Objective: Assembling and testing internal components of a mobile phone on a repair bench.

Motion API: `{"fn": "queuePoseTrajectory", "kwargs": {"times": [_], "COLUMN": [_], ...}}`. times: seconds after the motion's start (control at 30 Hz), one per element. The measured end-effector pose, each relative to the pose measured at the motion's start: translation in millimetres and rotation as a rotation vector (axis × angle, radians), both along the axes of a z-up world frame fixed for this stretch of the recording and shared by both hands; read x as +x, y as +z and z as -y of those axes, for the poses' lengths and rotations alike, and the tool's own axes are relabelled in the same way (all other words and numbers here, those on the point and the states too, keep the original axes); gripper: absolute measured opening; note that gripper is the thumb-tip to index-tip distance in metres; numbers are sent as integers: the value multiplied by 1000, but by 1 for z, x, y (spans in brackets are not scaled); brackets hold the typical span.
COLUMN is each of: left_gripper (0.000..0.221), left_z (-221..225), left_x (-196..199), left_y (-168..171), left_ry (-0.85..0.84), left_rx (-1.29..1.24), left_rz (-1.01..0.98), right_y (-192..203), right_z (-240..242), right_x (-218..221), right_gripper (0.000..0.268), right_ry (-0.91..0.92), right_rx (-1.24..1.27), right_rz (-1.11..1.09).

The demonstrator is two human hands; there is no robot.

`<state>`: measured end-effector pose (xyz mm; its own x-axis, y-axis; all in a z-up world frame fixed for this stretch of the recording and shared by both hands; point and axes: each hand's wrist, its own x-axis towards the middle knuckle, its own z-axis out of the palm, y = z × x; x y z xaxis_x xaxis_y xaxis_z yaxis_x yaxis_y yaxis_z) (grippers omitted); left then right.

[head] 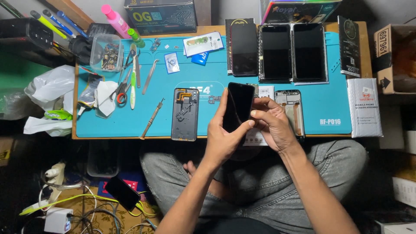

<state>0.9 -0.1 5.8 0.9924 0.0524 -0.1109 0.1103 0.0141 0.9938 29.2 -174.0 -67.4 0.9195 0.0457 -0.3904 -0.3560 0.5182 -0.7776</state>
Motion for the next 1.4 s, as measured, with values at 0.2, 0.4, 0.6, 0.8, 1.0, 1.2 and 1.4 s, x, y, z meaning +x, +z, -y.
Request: {"fn": "queuePoseTrajectory", "kwargs": {"times": [0.2, 0.4, 0.6, 0.8, 1.0, 1.2, 1.4], "left_gripper": [105, 105, 105, 105, 105, 105, 105], "left_z": [0, -1, 0, 0, 0, 0, 0], "left_x": [0, 0, 0, 0, 0, 0, -1], "left_y": [-1, -3, 0, -2, -3, -1, -1], "left_ry": [-1, -3, -3, -3, -4, -6, -9], "left_rx": [-4, 2, -3, -3, 2, -4, -2], "left_rz": [0, -5, -7, -8, -13, -5, -4], "right_y": [-3, 2, 4, 4, 3, 3, 6], "right_z": [1, -1, -2, -2, -2, -2, -3], "right_x": [0, -1, -1, 0, 0, -1, -1], "right_gripper": [32, 33, 33, 33, 33, 32, 32], "right_ry": [2, -2, 1, -2, 0, 1, -1], "right_rx": [-2, 1, 4, 2, -6, -15, -13], "right_rz": [5, 5, 2, 9, 10, 9, 10]}}
